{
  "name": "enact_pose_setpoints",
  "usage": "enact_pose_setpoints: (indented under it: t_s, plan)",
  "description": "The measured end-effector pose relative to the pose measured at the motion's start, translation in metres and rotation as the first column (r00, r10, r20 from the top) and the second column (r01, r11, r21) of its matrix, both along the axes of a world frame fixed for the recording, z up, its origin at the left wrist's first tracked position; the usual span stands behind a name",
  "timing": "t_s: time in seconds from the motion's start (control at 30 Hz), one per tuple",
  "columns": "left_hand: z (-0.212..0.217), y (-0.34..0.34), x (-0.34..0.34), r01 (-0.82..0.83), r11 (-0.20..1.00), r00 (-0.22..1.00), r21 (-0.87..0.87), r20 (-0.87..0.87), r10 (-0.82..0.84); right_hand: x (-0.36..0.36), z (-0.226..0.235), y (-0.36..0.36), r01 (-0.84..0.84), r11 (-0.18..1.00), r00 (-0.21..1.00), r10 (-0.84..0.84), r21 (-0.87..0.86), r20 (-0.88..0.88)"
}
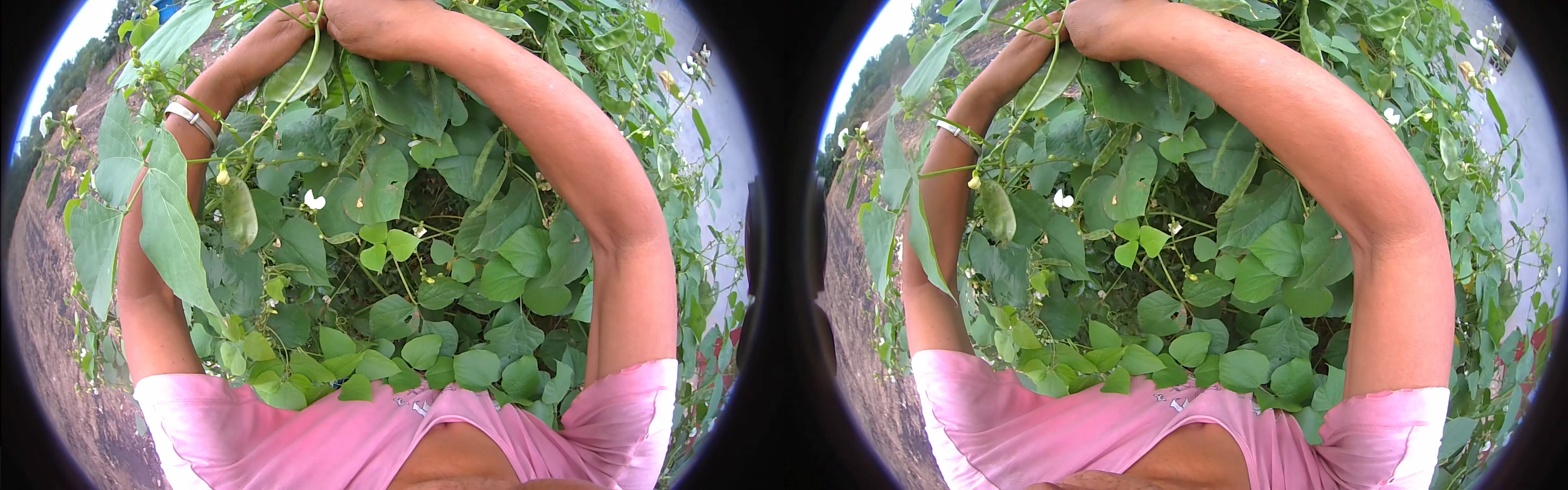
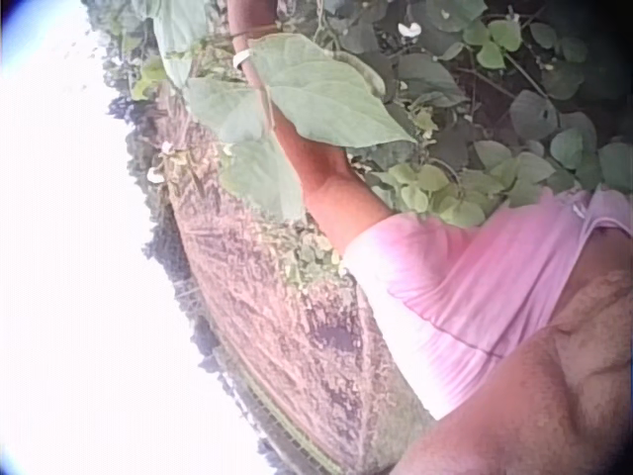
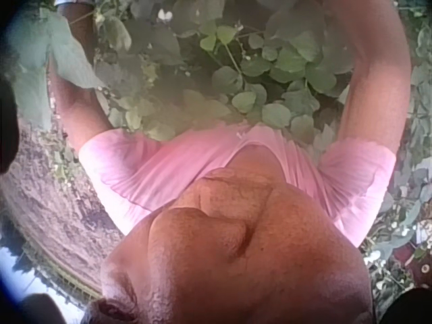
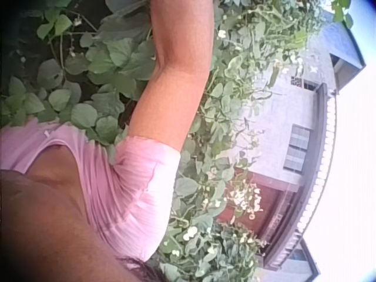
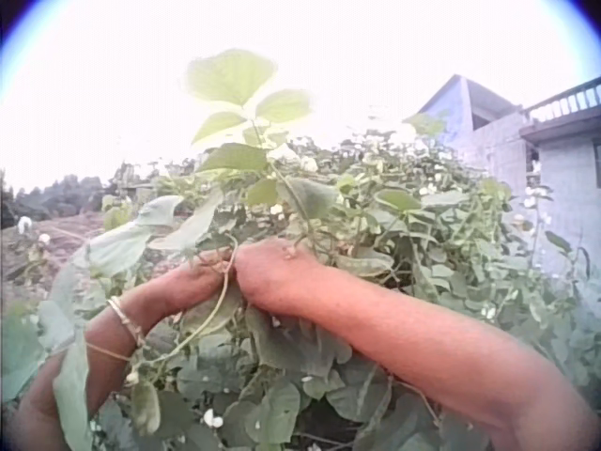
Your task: The person reaches into a dense bean plant and picks several green bean pods by hand. The person moves leaves aside to locate and detach the pods, then holds them in one hand while continuing to search for more.
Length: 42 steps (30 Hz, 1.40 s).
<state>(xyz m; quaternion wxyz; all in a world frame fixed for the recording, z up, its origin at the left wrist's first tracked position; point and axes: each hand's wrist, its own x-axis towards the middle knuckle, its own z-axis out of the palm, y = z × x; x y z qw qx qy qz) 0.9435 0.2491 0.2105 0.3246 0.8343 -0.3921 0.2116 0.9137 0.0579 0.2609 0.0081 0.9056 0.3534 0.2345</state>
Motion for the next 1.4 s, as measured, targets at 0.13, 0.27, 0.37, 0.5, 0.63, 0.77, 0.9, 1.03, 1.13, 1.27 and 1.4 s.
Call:
enact_pose_setpoints:
  t_s: [0.13,0.27,0.37,0.5,0.63,0.77,0.9,1.03,1.13,1.27,1.4]
  plan:
    - [-0.001,-0.014,-0.01,0.013,0.956,0.92,-0.294,-0.37,-0.126,0.001,-0.003,-0.001,-0.012,1.0,1.0,0.012,0.016,0.014]
    - [-0.002,-0.022,-0.02,0.083,0.94,0.961,-0.33,-0.224,-0.163,0.001,-0.002,0.002,-0.05,0.998,0.998,0.049,0.027,0.028]
    - [-0.009,-0.02,-0.013,0.179,0.917,0.969,-0.356,-0.098,-0.227,-0.007,0.004,0.004,-0.007,1.0,1.0,0.007,-0.016,-0.019]
    - [-0.015,-0.003,0.003,0.059,0.954,0.984,-0.293,-0.145,-0.106,-0.002,-0.002,-0.002,-0.04,0.999,0.999,0.04,-0.004,-0.007]
    - [-0.013,-0.003,0.016,0.026,0.98,0.996,-0.2,-0.082,-0.043,-0.008,-0.004,-0.003,-0.035,0.999,0.999,0.034,0.028,0.008]
    - [-0.001,-0.011,-0.014,-0.082,0.965,0.99,-0.251,-0.13,0.05,0.001,-0.002,-0.002,0.005,0.992,0.998,0.002,0.123,-0.056]
    - [-0.014,0.006,0.007,-0.009,0.915,0.918,-0.403,-0.366,-0.153,0.043,-0.005,-0.013,-0.069,0.969,0.996,0.053,0.238,0.073]
    - [-0.014,0.002,-0.016,0.013,0.91,0.85,-0.414,-0.475,-0.228,0.072,-0.006,-0.026,-0.069,0.997,0.981,0.06,0.042,0.185]
    - [-0.013,-0.001,-0.03,-0.058,0.897,0.853,-0.439,-0.488,-0.184,0.037,-0.014,-0.009,0.045,0.975,0.998,-0.055,0.218,0.039]
    - [-0.011,-0.005,-0.037,-0.051,0.875,0.833,-0.482,-0.503,-0.228,0.031,-0.017,-0.001,-0.054,0.984,0.996,0.065,0.168,-0.064]
    - [-0.018,0.004,-0.026,0.069,0.901,0.895,-0.429,-0.372,-0.246,0.021,-0.018,0.003,-0.1,0.994,0.994,0.098,0.049,0.043]
